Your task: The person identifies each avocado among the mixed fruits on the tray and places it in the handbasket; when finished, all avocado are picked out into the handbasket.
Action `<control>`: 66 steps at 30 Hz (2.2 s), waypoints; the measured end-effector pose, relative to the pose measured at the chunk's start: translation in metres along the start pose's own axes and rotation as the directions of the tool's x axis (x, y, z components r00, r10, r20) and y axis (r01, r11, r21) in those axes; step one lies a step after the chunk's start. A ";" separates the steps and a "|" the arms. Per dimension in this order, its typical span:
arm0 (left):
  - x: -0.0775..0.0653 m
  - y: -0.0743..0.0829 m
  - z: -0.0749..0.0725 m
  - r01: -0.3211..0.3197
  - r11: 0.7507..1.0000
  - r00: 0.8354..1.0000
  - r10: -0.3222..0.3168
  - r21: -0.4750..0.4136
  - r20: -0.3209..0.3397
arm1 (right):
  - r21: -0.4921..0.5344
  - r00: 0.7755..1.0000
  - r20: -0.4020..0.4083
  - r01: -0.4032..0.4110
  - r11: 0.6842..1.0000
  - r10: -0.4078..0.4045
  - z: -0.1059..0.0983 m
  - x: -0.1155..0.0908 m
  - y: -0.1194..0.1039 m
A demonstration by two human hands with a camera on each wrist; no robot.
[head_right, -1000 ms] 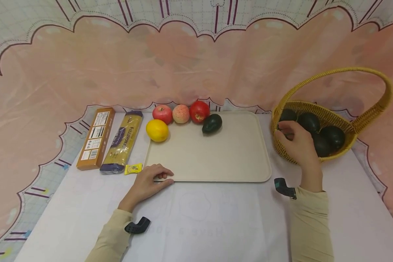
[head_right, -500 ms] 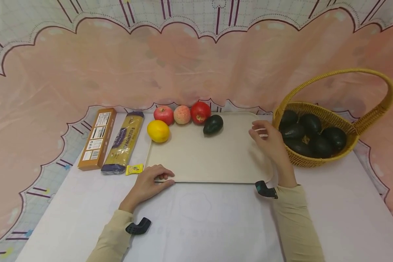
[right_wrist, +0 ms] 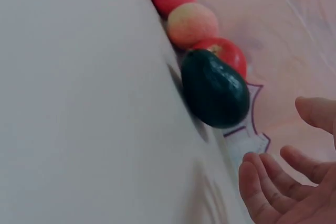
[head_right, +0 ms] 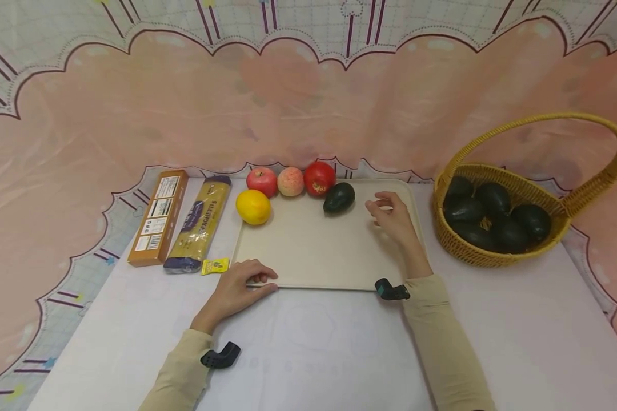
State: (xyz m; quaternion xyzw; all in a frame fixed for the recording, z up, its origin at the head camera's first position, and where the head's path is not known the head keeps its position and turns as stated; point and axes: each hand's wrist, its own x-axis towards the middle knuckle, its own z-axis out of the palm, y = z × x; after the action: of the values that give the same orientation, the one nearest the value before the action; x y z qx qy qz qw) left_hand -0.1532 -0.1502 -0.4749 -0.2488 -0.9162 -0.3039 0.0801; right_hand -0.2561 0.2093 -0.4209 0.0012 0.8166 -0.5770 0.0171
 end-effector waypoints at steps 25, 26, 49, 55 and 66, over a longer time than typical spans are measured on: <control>0.000 0.000 0.001 -0.004 1.000 1.000 0.004 0.012 0.012 | -0.089 0.983 -0.019 -0.185 0.979 0.184 0.066 0.045 -0.010; 0.000 0.000 0.001 -0.006 1.000 1.000 0.006 0.011 0.012 | -0.097 0.982 -0.028 -0.188 0.977 0.186 0.066 0.046 -0.010; 0.000 0.000 -0.001 0.007 1.000 1.000 -0.008 0.025 0.006 | 0.003 0.971 -0.044 -0.234 0.972 0.234 0.051 0.034 -0.010; 0.000 0.001 -0.001 0.004 1.000 1.000 -0.004 0.020 -0.006 | 0.023 0.981 -0.036 -0.189 0.982 0.190 0.042 0.027 -0.015; 0.000 0.003 -0.002 0.033 0.999 0.999 -0.034 0.014 0.015 | 0.039 0.996 -0.032 -0.085 0.996 0.087 0.027 0.007 -0.018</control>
State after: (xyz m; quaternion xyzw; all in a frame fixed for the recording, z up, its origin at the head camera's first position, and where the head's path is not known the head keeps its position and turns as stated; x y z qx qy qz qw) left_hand -0.1513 -0.1492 -0.4720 -0.2351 -0.9229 -0.2969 0.0696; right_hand -0.2631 0.1773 -0.4129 0.0463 0.8050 -0.5907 0.0283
